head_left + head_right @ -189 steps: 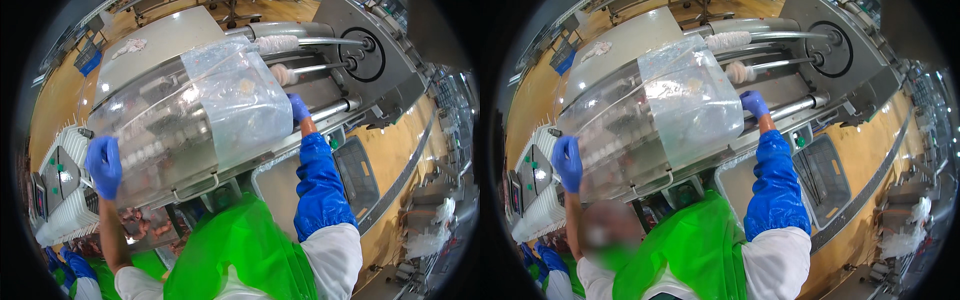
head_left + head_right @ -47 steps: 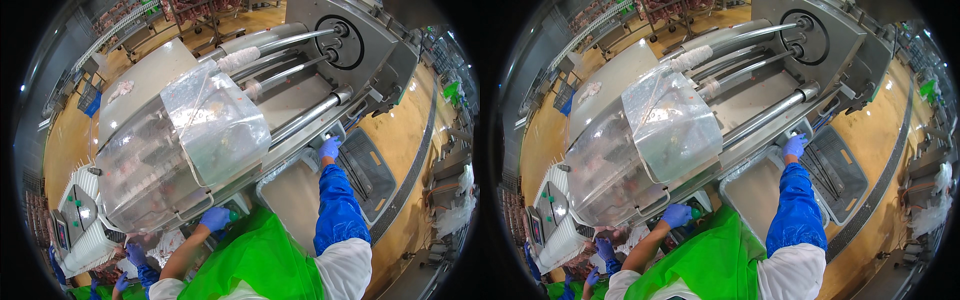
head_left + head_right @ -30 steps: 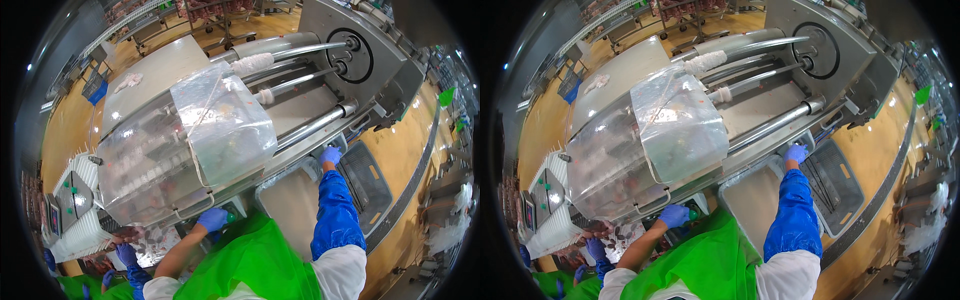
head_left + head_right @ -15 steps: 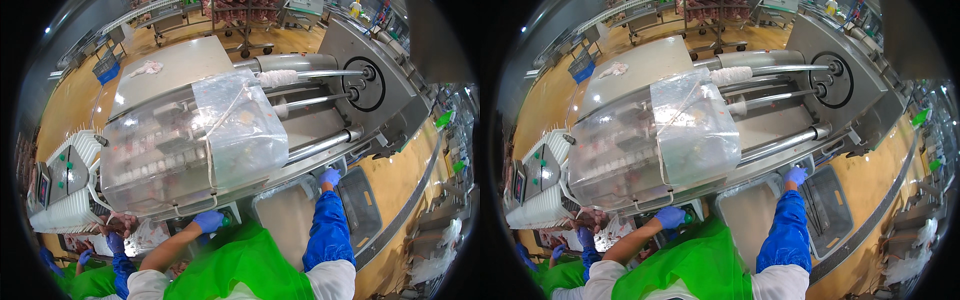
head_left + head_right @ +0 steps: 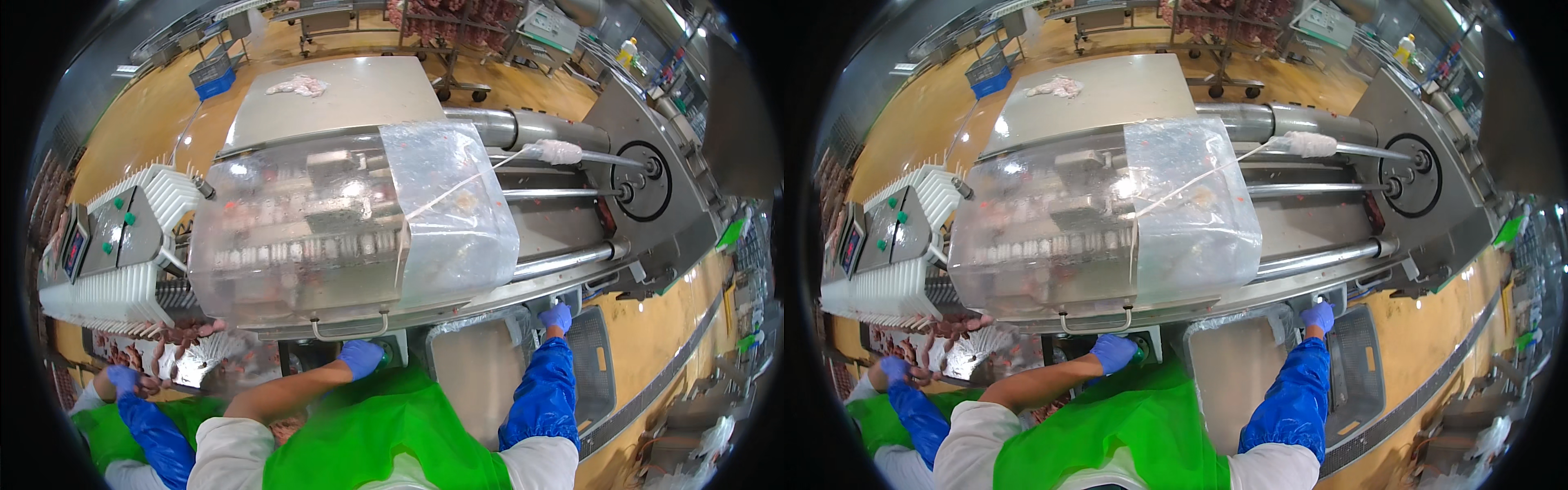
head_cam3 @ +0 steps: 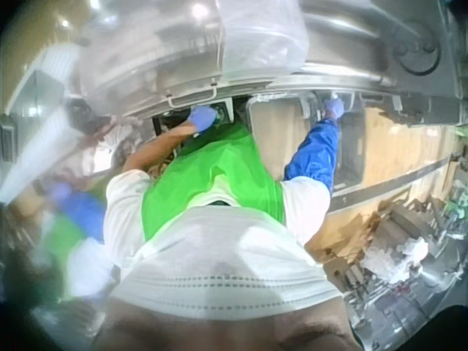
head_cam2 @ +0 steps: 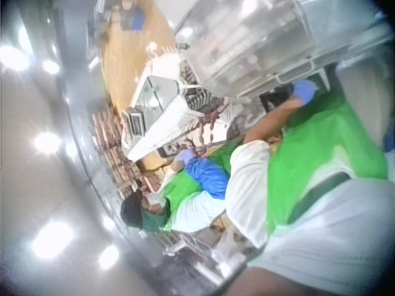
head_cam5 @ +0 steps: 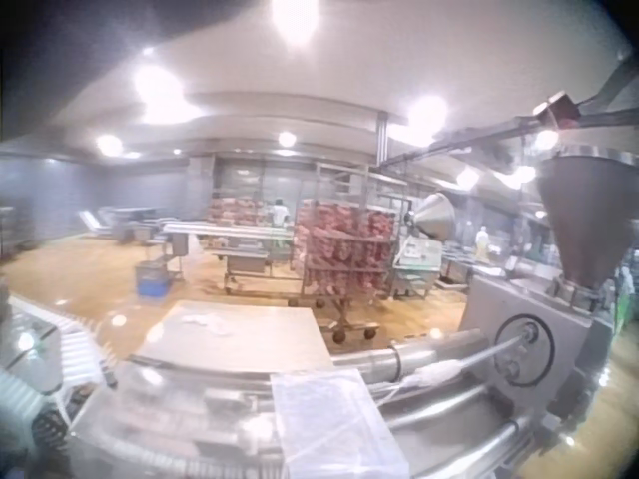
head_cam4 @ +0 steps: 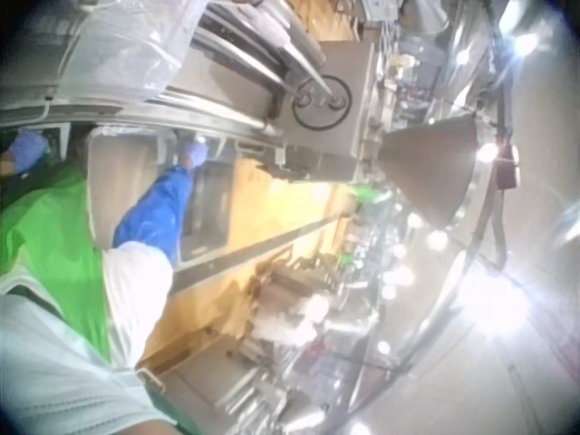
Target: The person operates a sausage-making machine, feeding ground meat into the hopper and guiding the casing as it fills. They periodically remove completed sausage links from the machine and place them into a tray.
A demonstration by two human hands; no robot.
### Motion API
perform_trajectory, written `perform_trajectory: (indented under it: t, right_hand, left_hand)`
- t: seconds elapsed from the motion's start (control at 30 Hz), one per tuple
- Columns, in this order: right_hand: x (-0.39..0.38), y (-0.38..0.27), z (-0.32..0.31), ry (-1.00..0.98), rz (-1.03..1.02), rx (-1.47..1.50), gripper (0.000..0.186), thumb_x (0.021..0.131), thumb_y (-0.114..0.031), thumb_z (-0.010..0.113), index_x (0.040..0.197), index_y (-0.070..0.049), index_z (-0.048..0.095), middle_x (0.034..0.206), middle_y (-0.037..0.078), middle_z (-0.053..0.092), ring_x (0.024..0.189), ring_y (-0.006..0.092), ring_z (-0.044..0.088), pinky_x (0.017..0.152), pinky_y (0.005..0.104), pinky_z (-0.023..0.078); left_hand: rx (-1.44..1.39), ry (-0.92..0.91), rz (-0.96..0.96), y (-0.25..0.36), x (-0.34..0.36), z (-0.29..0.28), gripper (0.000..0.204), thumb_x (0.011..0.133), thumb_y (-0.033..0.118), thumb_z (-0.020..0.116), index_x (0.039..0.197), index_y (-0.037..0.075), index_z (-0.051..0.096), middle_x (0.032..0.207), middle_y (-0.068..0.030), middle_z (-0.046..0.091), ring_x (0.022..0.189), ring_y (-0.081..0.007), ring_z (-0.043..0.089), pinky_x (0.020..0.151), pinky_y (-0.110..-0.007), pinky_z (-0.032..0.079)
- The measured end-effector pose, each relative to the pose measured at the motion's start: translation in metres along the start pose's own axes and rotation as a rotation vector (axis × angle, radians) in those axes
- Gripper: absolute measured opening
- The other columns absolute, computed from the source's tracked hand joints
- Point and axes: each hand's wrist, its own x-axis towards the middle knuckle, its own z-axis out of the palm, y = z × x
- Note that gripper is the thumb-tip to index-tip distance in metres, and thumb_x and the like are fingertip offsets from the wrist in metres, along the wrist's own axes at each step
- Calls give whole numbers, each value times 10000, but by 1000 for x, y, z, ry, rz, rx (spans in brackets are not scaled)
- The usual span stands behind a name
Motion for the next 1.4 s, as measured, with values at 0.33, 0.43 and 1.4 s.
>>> perform_trajectory:
  t: [0.33,0.43,1.4]
  right_hand:
    - [14,11,17,63,0,93,245,833,-145,605,1043,-74,709,1127,184,676,1044,346,658,863,433,549]
    - [16,8,21,86,18,143,212,846,-112,584,1018,-61,696,1203,206,624,1100,390,612,861,456,546]
    - [8,4,26,105,22,192,469,779,-86,656,1235,-11,572,1435,240,412,1252,404,487,941,454,515]
  left_hand:
    - [42,-121,62,4,5,-13,188,807,231,643,905,70,645,848,-183,689,760,-373,681,636,-504,522]
    - [54,-139,30,10,6,-16,227,833,279,647,913,68,631,850,-185,684,767,-378,676,647,-505,517]
    - [96,-246,121,4,13,-30,249,884,299,572,953,67,627,898,-175,687,794,-386,668,688,-507,513]
